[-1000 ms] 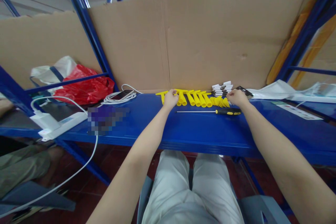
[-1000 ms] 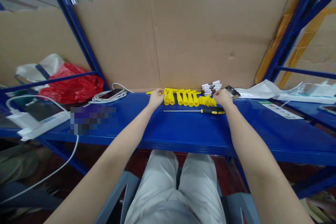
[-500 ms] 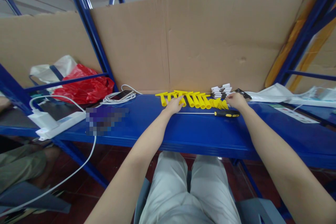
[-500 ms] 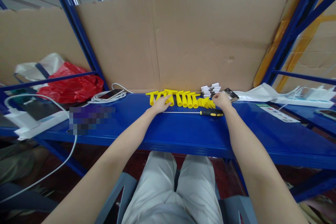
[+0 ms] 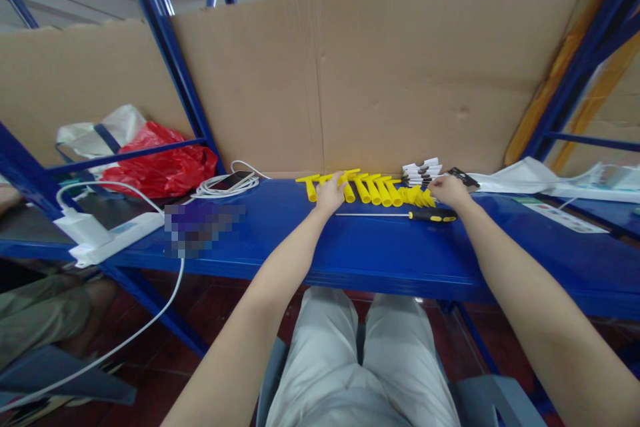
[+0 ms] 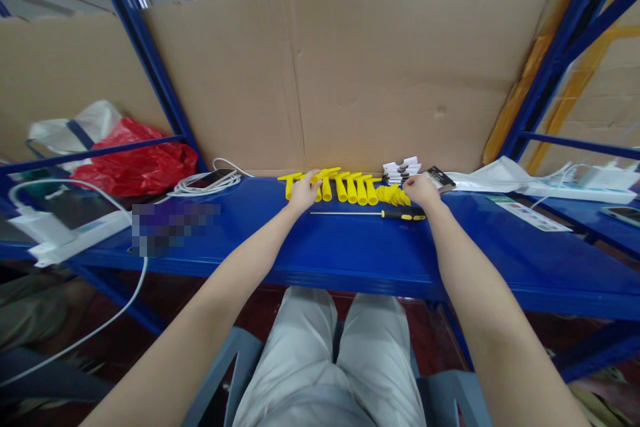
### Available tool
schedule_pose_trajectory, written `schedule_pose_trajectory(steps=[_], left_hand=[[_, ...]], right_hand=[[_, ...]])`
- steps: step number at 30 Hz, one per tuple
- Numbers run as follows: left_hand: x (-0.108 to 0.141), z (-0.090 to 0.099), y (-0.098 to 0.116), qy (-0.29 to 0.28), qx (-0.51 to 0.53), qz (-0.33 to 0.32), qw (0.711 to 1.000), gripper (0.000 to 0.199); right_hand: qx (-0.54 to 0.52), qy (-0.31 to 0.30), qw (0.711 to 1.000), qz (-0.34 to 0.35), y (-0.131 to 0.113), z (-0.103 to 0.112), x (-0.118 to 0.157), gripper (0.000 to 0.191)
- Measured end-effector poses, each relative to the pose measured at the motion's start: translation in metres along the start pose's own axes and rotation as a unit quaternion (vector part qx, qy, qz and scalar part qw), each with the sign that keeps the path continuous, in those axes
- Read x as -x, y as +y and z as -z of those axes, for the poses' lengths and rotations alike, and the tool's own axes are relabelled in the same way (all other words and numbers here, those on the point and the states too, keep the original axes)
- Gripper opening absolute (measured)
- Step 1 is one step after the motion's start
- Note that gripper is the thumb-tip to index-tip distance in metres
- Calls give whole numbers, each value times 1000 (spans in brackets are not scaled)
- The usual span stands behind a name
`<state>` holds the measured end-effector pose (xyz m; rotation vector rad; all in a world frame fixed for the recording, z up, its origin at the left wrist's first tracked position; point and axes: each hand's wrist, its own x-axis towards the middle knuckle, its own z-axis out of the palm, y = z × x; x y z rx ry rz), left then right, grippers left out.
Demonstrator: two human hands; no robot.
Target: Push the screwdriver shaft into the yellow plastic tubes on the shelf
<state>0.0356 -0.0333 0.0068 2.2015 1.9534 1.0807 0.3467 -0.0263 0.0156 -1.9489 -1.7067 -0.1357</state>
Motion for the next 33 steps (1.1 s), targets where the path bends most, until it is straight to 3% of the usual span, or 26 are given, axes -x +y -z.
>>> schedule_pose_trajectory(steps=[4, 8, 12, 16, 20, 26, 33], left_hand=[[-2, 3, 3, 57, 65, 15, 996, 37], [-1, 5, 6, 89, 113, -41, 989, 34], [4, 7, 12, 58, 114, -151, 980, 36], [10, 2, 21, 8, 92, -235, 968, 35], [15, -6, 26, -13, 87, -313, 946, 34], [19, -11, 28, 0, 92, -396, 914, 34], [22, -13, 33, 23, 111, -427, 897, 35]], right_hand=[[-43, 5, 999, -2, -2, 1, 1, 17], [-174, -4, 984, -23, -8, 1, 3, 13], [-366, -6, 929, -61, -16, 1, 4, 14], [-492, -59, 866, -68, -20, 5, 4, 28], [-508, -101, 852, -71, -23, 7, 6, 37], [-534, -90, 831, -125, -31, 12, 14, 26], [-511, 50, 844, -154, -26, 10, 7, 12]])
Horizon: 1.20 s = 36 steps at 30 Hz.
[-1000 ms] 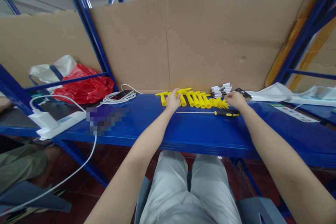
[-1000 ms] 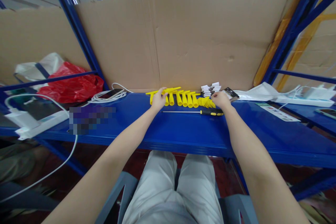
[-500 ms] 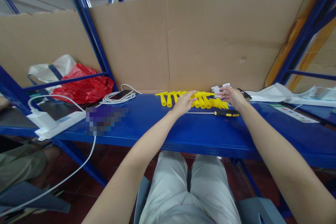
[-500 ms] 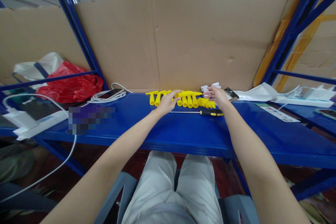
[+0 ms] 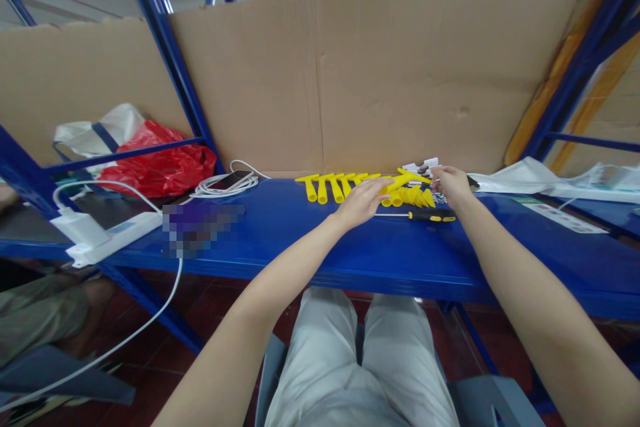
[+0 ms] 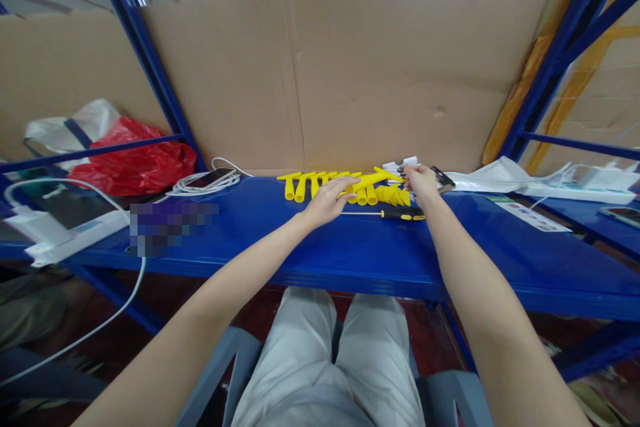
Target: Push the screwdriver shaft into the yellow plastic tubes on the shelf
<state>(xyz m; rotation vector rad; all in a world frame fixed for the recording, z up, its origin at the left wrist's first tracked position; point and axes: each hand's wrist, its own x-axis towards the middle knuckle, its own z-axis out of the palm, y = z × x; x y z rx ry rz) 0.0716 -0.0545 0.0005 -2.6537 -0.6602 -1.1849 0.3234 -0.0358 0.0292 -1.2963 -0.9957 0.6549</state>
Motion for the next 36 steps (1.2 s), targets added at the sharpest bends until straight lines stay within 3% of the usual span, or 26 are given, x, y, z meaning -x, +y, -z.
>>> schedule_pose_trajectory(steps=[8, 18, 27, 32, 36], left_hand=[[0, 0, 2, -7, 8, -6, 1000, 37], [-1, 5, 7, -32, -13, 11, 999, 32], [3, 6, 10, -145, -56, 67, 986, 49], [4, 8, 10, -214, -71, 100, 969, 67], [3, 11, 11, -230, -73, 112, 964, 71]], right_hand=[[-3, -28, 1000, 7, 8, 1, -5, 9], [-134, -77, 987, -34, 4, 3, -9, 16], [-108, -119, 987, 12, 5, -1, -6, 15], [-129, -142, 981, 4, -1, -6, 5, 16], [-134, -187, 973, -5, -1, -12, 14, 19]])
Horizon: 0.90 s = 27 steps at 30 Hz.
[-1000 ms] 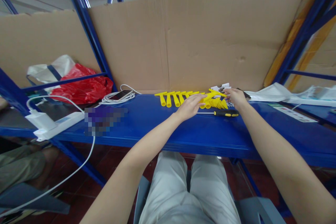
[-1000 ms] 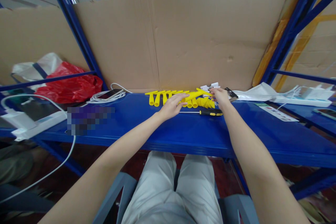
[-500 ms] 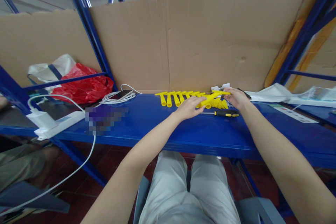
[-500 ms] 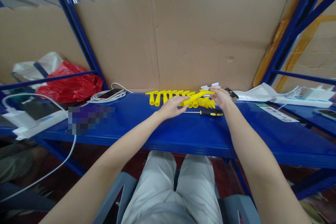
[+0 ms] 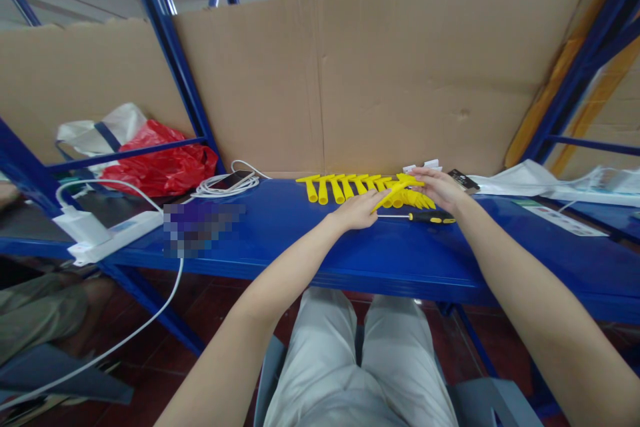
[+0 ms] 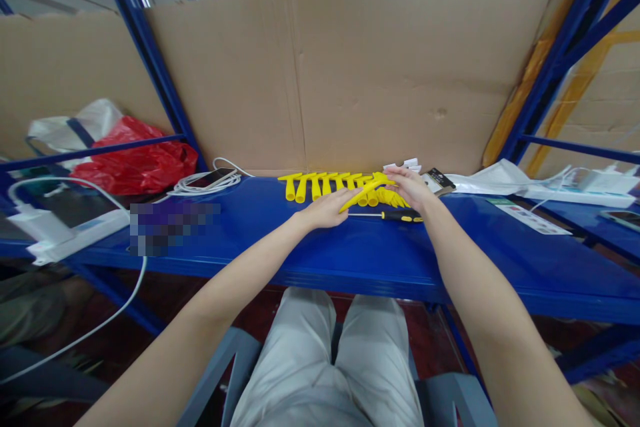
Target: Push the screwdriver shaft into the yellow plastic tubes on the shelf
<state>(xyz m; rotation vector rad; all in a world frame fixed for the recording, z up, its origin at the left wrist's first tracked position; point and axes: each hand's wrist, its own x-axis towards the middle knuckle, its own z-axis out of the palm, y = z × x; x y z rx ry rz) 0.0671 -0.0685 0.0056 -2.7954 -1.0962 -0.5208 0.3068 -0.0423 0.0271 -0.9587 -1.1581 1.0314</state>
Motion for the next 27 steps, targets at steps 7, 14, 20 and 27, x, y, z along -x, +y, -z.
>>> schedule_pose_trajectory(steps=[7, 14, 20, 27], left_hand=[[0, 4, 2, -6, -15, 34, 999, 67], [-1, 4, 2, -6, -46, 35, 998, 64], [1, 7, 7, -17, -79, 64, 995, 61], [1, 9, 6, -18, -81, 104, 991, 58]], right_hand=[[11, -43, 999, -27, 7, -18, 7, 24], [52, -107, 992, -33, 18, -24, 4, 25], [100, -135, 985, -25, 23, -27, 6, 25], [127, -157, 979, -24, 16, -28, 9, 23]])
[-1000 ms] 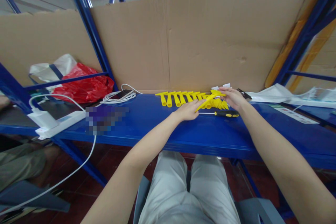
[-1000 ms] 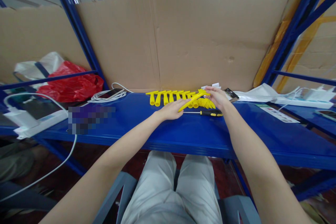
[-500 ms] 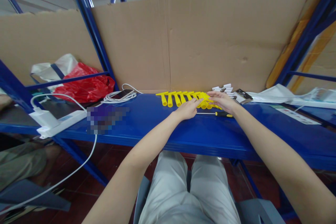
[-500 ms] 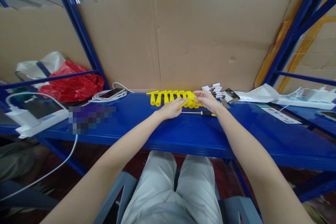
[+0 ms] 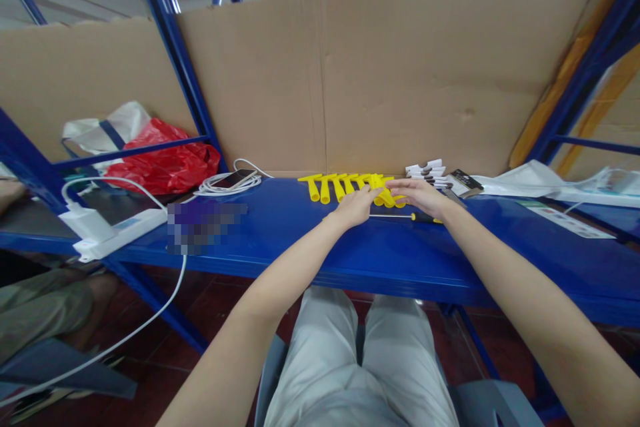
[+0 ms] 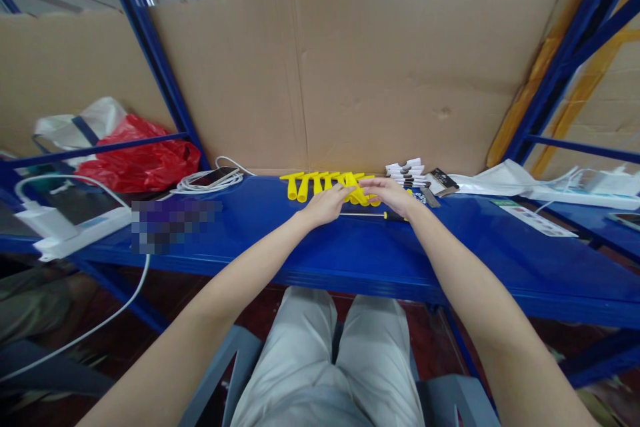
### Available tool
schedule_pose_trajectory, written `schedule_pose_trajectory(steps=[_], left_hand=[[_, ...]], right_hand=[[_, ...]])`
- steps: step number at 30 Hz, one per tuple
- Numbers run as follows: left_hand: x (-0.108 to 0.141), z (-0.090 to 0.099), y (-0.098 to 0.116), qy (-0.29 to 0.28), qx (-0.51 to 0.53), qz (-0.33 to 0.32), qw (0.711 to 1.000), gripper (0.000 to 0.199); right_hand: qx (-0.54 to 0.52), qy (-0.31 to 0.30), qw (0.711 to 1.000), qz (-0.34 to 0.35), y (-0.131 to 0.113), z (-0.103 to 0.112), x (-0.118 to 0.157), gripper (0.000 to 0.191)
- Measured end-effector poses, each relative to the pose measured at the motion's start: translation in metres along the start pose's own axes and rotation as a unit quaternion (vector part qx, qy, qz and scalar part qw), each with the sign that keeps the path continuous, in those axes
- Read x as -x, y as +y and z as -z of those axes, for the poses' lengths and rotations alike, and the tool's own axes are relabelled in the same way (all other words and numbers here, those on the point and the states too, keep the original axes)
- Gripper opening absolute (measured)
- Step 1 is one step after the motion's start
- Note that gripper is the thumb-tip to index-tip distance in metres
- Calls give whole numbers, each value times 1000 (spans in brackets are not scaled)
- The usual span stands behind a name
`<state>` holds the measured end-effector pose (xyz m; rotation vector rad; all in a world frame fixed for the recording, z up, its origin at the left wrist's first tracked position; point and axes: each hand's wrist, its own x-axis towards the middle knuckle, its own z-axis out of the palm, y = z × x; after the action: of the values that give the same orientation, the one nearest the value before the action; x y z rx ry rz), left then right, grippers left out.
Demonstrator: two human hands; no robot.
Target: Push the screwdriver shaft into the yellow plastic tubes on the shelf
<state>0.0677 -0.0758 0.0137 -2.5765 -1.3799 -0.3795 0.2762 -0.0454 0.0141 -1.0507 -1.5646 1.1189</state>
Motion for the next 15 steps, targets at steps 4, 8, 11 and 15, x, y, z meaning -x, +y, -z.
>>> schedule_pose_trajectory(steps=[4, 8, 11, 15], left_hand=[[0, 0, -2, 5, 11, 21, 1000, 60], [-1, 1, -3, 4, 26, 36, 999, 61], [-2, 0, -5, 5, 43, 41, 998, 61], [-4, -3, -8, 11, 66, 37, 997, 59]], right_hand=[[33, 113, 993, 19, -2, 24, -3, 18], [182, 289, 940, -6, 0, 65, -3, 14], [370, 355, 855, -76, 3, 89, 4, 12], [476, 321, 791, -213, 8, 99, 14, 30]])
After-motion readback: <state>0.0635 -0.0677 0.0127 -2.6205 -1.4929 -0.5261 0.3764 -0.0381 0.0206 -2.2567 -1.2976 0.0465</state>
